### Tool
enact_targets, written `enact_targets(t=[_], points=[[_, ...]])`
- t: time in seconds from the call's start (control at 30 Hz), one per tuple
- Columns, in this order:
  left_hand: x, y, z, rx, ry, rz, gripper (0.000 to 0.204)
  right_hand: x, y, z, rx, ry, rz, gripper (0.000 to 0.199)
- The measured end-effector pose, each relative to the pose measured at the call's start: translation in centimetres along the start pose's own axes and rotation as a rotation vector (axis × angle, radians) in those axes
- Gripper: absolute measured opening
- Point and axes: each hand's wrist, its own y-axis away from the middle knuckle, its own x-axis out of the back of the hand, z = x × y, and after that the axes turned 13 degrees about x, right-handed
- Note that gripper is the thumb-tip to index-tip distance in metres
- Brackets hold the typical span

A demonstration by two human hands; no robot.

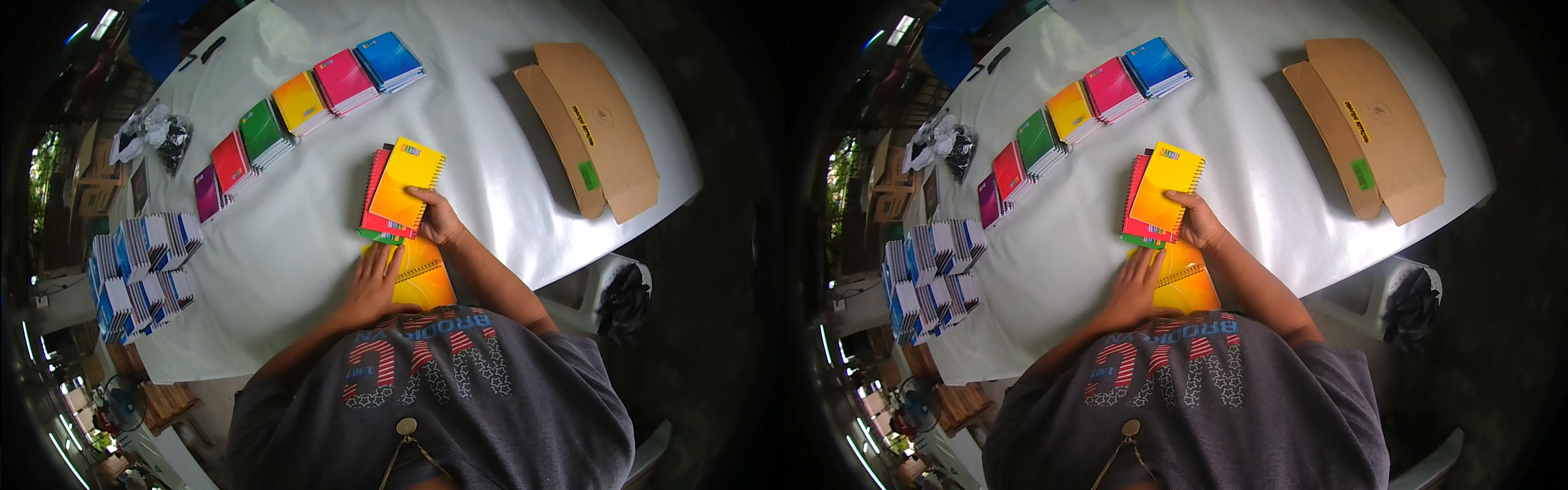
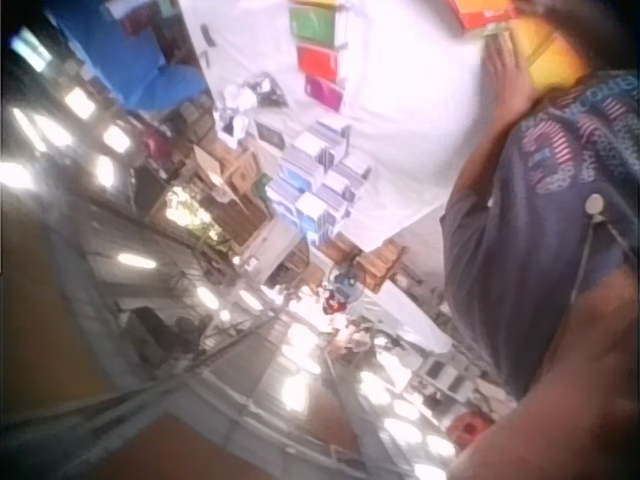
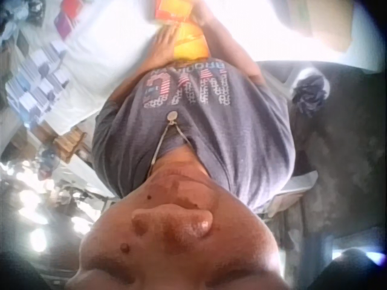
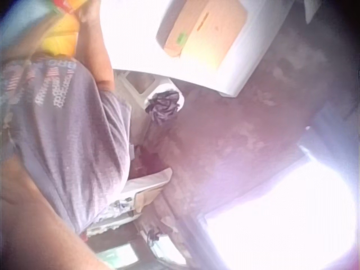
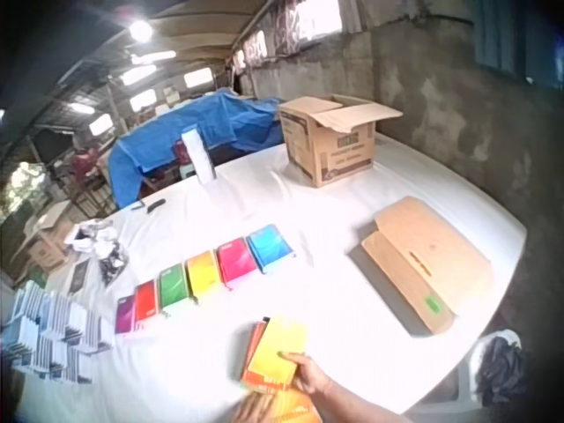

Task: The person picks up colorful spiral notebooks from different stacks on a table and organizes them into a single larger stack.

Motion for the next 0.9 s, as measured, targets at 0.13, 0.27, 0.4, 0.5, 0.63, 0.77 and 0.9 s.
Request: enact_targets(t=[0.13, 0.27, 0.4, 0.5, 0.63, 0.77, 0.9], points=[[-2.0, 1.5, -0.8, 0.124, 0.215, -0.111, 0.07, -0.3, 0.1, 0.4, 0.029, 0.02, -0.01, 0.039], [-0.6, 0.7, -0.2, 0.177, 0.221, -0.206, 0.045, -0.3, 0.2, 0.1, -0.013, -0.042, 0.023, 0.04], [4.9, -1.9, -1.5, 0.052, 0.457, -0.389, 0.031, -0.4, 0.4, -0.1, 0.031, -0.025, 0.023, 0.04], [8.3, -4.3, -2.4, 0.314, 1.139, -0.444, 0.024, 0.7, 0.1, -0.1, -0.055, 0.227, -0.005, 0.047], [6.3, -8.4, -3.3, 0.487, 0.73, -0.163, 0.025, -0.7, 0.4, -0.1, 0.028, -0.017, -0.095, 0.073], [3.3, -10.6, -5.3, 0.549, 0.341, -0.033, 0.029, -1.0, -0.1, 0.3, -0.009, 0.151, -0.121, 0.048], [3.2, -12.3, -5.5, 0.525, 0.353, 0.032, 0.034, -1.6, 0.0, 0.1, 0.008, 0.128, -0.094, 0.045]])
